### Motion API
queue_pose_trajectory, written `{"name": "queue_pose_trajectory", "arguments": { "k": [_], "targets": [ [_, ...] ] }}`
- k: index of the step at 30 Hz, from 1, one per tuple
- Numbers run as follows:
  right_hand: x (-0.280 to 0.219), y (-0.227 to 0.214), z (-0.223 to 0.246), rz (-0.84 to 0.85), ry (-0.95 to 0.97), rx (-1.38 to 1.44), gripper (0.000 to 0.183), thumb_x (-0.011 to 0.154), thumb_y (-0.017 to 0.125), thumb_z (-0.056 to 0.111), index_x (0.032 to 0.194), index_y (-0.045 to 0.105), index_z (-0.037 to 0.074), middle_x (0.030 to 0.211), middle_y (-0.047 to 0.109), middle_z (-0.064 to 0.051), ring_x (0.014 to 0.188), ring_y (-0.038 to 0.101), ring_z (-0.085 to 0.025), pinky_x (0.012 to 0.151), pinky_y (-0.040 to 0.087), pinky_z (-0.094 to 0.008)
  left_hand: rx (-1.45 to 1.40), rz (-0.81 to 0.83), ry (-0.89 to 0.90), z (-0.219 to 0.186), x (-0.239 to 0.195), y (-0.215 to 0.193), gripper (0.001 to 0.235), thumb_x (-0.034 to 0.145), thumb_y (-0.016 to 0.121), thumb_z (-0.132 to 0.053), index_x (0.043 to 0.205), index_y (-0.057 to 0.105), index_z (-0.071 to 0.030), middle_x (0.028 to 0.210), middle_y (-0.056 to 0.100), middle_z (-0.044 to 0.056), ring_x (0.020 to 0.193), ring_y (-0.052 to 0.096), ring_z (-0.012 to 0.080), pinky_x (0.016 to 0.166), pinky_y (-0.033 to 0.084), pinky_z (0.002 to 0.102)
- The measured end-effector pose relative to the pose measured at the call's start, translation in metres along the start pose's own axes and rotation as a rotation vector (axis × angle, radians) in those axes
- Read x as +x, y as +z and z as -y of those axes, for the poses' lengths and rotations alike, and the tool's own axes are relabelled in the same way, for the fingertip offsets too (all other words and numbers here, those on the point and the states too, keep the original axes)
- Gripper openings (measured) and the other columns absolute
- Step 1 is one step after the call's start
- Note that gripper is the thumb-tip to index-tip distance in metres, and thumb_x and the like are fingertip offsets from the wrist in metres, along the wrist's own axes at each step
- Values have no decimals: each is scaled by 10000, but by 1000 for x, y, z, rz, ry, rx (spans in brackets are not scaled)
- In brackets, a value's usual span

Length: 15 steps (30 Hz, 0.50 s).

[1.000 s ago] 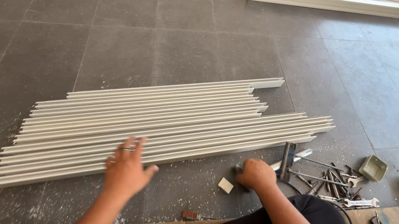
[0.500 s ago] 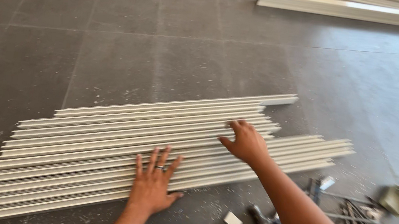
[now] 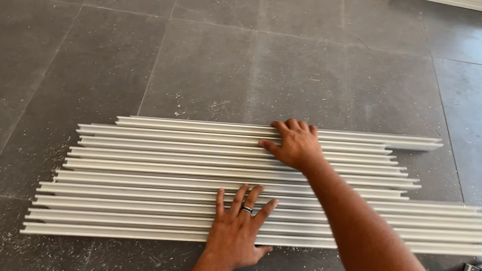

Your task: The person sits on the floor assembling white metal frame components. They use a hammer to secure metal brackets onto the ends of the frame pieces and then use a power drill to fasten screws. The person handles multiple frame pieces and tools, including a hammer, drill, and Allen key.

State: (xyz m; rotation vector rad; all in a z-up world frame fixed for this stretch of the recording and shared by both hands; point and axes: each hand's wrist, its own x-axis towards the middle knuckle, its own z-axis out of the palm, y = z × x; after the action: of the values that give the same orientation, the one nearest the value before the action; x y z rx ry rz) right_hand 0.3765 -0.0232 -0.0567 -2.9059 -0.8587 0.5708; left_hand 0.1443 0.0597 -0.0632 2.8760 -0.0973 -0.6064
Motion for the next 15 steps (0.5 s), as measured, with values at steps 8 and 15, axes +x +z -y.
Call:
{"name": "queue_pose_trajectory", "arguments": {
  "k": [8,15],
  "targets": [
    [12,14,97,42,-115,83,799,945,412,722,1574,355,233,1579,379,-175,1489,296,-376,1227,125,-615,97,144,-61,75,-45,-9,1131,812,691,-758,1598,-15,-353,1688,-74,120,1531,-29,379,1132,-16,789],
    [14,22,187,79,-243,53,856,950,301,741,1634,214,235,1625,308,-152,1524,225,-357,1242,83,-601,288,455,-308,122,-102,-42,1055,928,572,-770,1641,-45,-296,1725,-179,83,1586,-107,342,1212,31,732]
  ]
}}
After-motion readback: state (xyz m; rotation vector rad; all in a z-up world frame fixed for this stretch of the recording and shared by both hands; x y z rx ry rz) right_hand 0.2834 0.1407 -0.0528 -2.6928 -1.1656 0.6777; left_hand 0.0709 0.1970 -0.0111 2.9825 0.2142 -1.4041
